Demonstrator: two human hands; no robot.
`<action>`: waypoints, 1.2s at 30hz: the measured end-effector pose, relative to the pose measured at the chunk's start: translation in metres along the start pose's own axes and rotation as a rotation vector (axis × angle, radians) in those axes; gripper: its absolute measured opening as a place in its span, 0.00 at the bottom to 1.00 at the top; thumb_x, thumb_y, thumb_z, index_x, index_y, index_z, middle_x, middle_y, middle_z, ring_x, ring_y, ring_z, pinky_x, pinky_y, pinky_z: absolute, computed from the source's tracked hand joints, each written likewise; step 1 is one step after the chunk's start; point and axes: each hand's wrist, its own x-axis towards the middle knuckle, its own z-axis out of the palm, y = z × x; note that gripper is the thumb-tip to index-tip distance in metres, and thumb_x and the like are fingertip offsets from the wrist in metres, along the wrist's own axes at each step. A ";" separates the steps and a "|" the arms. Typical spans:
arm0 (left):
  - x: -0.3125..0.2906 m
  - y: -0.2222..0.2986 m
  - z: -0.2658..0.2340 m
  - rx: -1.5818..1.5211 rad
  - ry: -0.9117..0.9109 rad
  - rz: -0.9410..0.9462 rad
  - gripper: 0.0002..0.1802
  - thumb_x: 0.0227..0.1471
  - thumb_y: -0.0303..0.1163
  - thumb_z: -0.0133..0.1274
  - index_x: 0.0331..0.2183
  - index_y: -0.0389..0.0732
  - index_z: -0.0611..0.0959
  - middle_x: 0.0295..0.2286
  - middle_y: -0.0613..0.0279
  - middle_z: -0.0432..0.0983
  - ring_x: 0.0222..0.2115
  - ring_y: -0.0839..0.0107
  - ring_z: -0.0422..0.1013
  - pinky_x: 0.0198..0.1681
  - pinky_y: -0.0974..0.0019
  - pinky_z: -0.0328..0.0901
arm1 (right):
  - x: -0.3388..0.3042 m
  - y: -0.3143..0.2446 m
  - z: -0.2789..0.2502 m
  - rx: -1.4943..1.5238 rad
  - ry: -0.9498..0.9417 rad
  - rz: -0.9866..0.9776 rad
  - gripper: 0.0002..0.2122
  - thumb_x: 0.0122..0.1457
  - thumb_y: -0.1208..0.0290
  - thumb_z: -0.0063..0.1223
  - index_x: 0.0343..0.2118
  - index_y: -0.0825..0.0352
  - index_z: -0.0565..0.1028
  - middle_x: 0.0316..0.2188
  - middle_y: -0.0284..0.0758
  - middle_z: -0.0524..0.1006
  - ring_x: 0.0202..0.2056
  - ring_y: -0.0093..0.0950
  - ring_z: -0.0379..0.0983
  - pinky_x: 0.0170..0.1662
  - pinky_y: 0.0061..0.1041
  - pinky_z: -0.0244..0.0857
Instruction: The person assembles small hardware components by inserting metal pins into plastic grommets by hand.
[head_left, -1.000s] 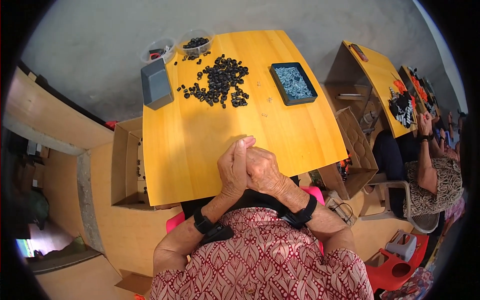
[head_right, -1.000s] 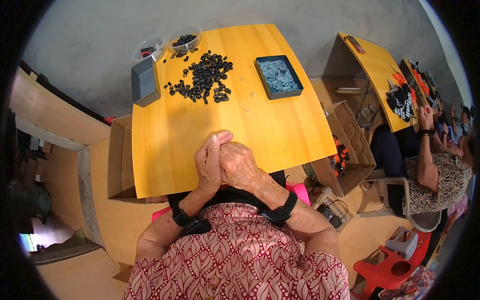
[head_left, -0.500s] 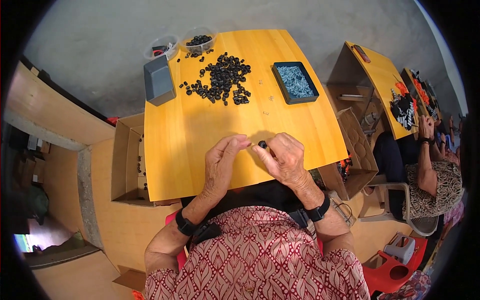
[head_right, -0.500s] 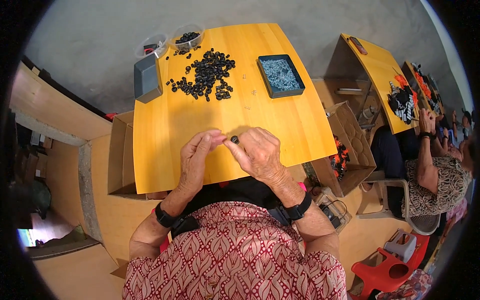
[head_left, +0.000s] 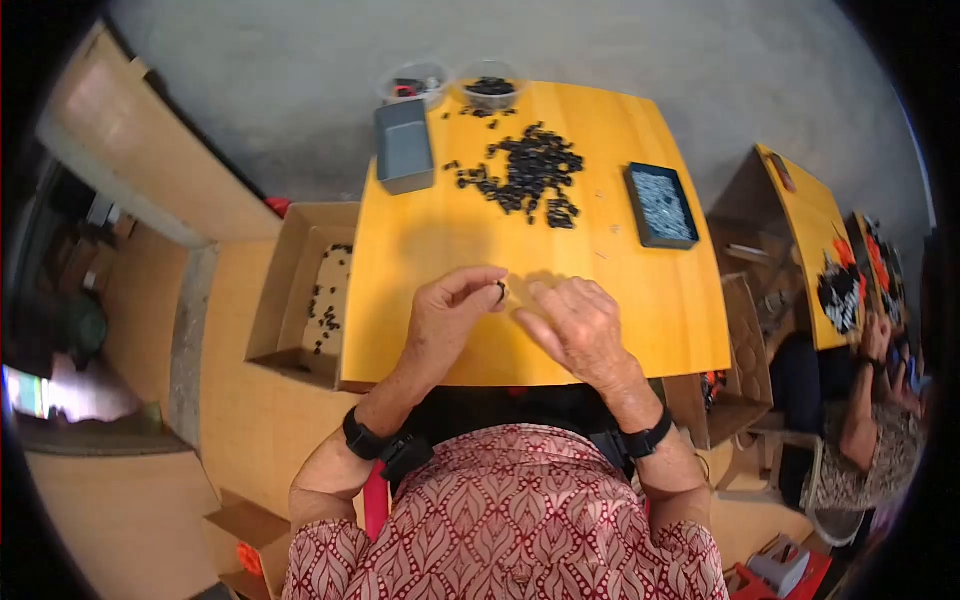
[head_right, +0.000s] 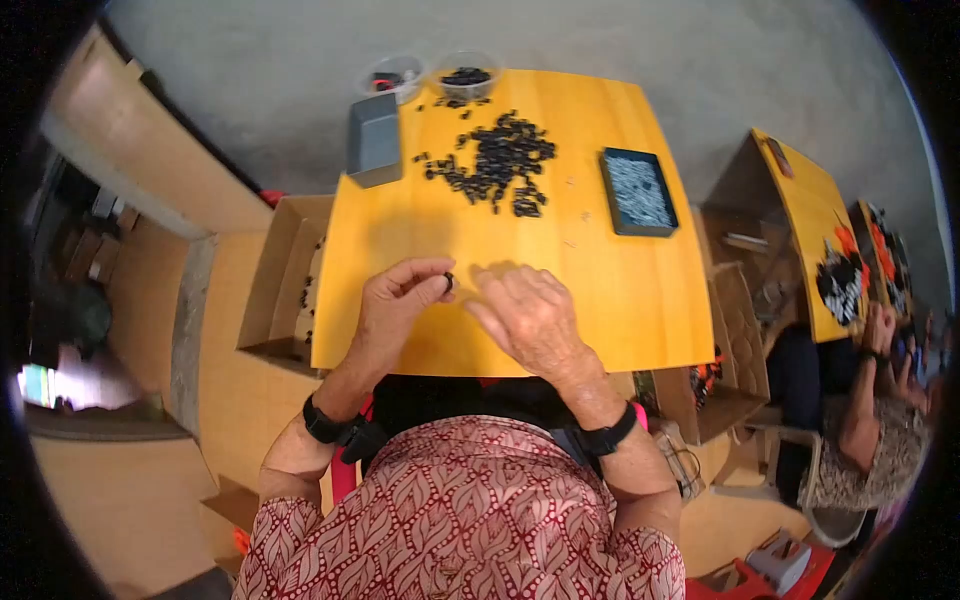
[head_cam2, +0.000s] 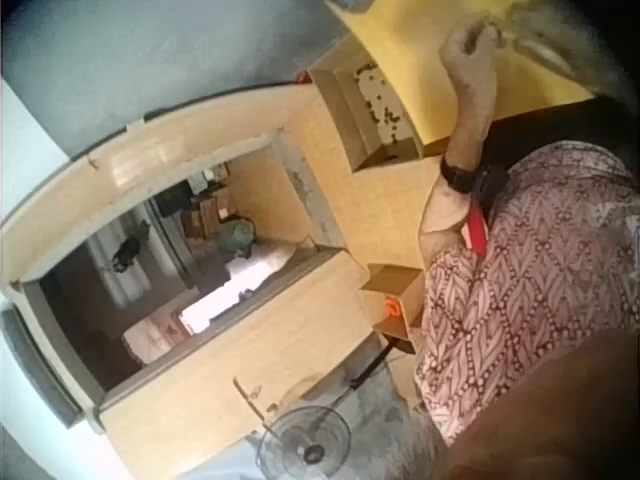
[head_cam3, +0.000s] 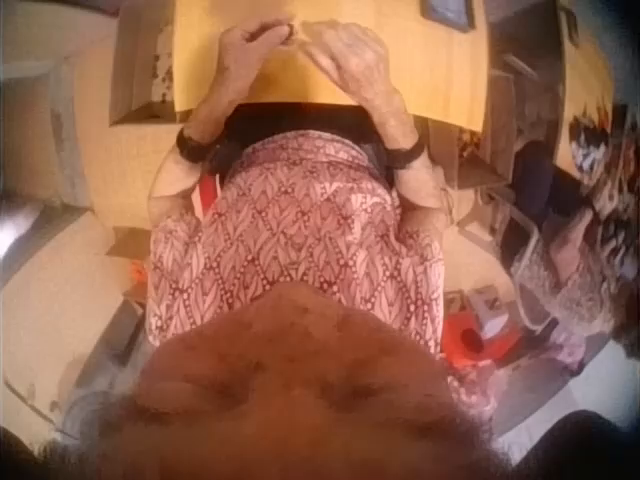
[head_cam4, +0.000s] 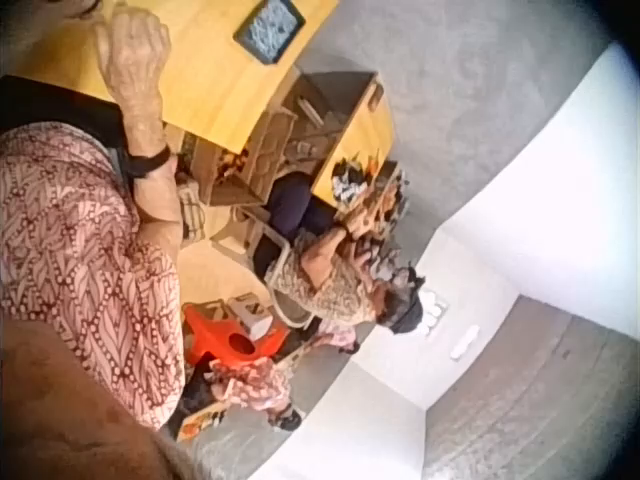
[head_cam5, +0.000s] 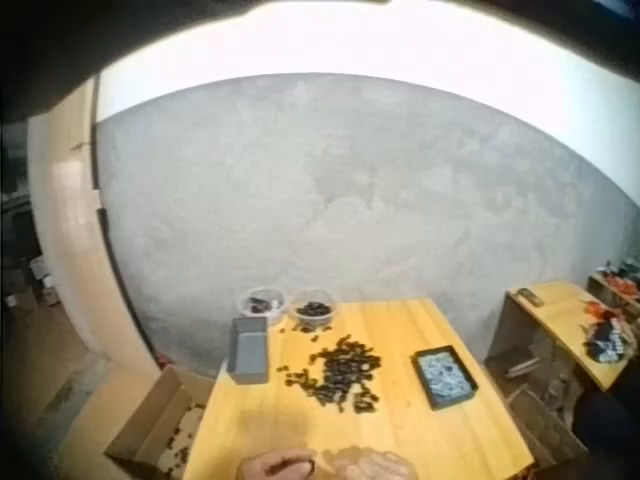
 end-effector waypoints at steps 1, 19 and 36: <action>-0.001 0.006 -0.009 -0.004 0.055 -0.046 0.11 0.57 0.25 0.54 0.43 0.34 0.81 0.35 0.63 0.79 0.36 0.74 0.75 0.44 0.72 0.70 | -0.002 0.001 0.000 -0.016 0.007 0.014 0.09 0.51 0.71 0.62 0.34 0.66 0.76 0.23 0.35 0.72 0.26 0.35 0.71 0.30 0.32 0.66; -0.010 0.002 0.006 -0.209 -0.058 -0.058 0.18 0.53 0.22 0.58 0.46 0.36 0.74 0.32 0.60 0.80 0.34 0.78 0.75 0.40 0.76 0.68 | 0.014 -0.009 -0.005 0.117 -0.119 0.019 0.15 0.46 0.70 0.66 0.37 0.67 0.77 0.25 0.35 0.73 0.29 0.36 0.72 0.33 0.32 0.67; -0.003 0.002 0.017 -0.007 -0.226 -0.159 0.26 0.51 0.26 0.61 0.51 0.37 0.72 0.31 0.63 0.80 0.33 0.80 0.73 0.40 0.76 0.65 | -0.007 -0.005 -0.028 0.245 -0.197 0.132 0.14 0.47 0.72 0.66 0.37 0.69 0.77 0.27 0.37 0.75 0.31 0.36 0.74 0.35 0.32 0.71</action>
